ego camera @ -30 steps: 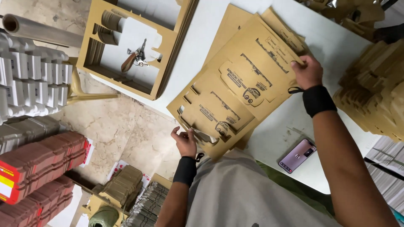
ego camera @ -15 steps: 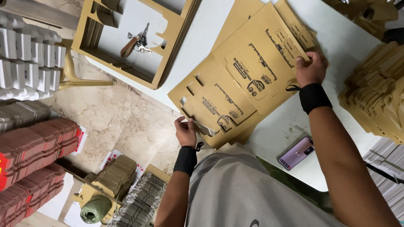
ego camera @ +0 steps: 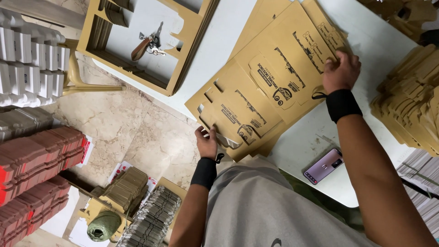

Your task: Manually removing waste material from pre-cut cardboard sheets to extract the final shapes.

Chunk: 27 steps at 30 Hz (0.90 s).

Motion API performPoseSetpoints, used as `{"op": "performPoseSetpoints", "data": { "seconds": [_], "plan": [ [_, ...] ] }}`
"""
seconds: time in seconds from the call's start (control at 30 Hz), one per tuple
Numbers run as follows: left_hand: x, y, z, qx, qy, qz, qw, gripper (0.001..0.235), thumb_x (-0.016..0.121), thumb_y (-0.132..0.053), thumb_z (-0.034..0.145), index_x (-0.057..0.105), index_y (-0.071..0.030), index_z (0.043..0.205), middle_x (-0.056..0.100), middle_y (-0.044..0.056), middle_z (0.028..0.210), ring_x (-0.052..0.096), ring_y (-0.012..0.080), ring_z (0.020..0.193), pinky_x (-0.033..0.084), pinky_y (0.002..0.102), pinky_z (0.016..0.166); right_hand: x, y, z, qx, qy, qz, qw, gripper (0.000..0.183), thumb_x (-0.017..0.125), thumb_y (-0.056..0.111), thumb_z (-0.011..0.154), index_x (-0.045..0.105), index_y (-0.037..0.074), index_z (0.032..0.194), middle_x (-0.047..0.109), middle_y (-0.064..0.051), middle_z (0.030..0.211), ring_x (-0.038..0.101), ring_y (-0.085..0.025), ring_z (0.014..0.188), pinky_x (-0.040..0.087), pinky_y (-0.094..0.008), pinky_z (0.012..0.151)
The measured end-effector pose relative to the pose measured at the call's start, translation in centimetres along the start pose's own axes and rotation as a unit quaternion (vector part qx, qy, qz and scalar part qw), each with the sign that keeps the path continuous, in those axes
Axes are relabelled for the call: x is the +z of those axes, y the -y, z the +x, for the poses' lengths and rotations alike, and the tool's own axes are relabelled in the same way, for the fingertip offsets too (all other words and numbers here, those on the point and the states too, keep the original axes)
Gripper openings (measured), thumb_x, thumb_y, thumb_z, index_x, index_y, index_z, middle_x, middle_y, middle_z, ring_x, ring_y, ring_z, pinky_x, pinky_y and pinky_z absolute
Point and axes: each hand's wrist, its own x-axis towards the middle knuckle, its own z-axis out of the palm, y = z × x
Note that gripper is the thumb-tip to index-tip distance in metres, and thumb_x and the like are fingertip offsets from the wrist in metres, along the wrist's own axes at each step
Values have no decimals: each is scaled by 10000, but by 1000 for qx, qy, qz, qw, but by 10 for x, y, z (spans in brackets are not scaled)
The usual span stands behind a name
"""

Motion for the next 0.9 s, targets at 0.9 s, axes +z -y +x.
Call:
{"op": "performPoseSetpoints", "data": {
  "seconds": [0.9],
  "plan": [
    [-39, -35, -31, 74, 40, 139, 987, 163, 507, -242, 1048, 502, -80, 1026, 736, 76, 674, 736, 235, 597, 611, 388, 597, 5, -5, 3, 76, 201, -3, 977, 573, 575, 635, 1006, 607, 148, 1306, 669, -169, 1227, 610, -425, 1203, 472, -531, 991]
  ]
}}
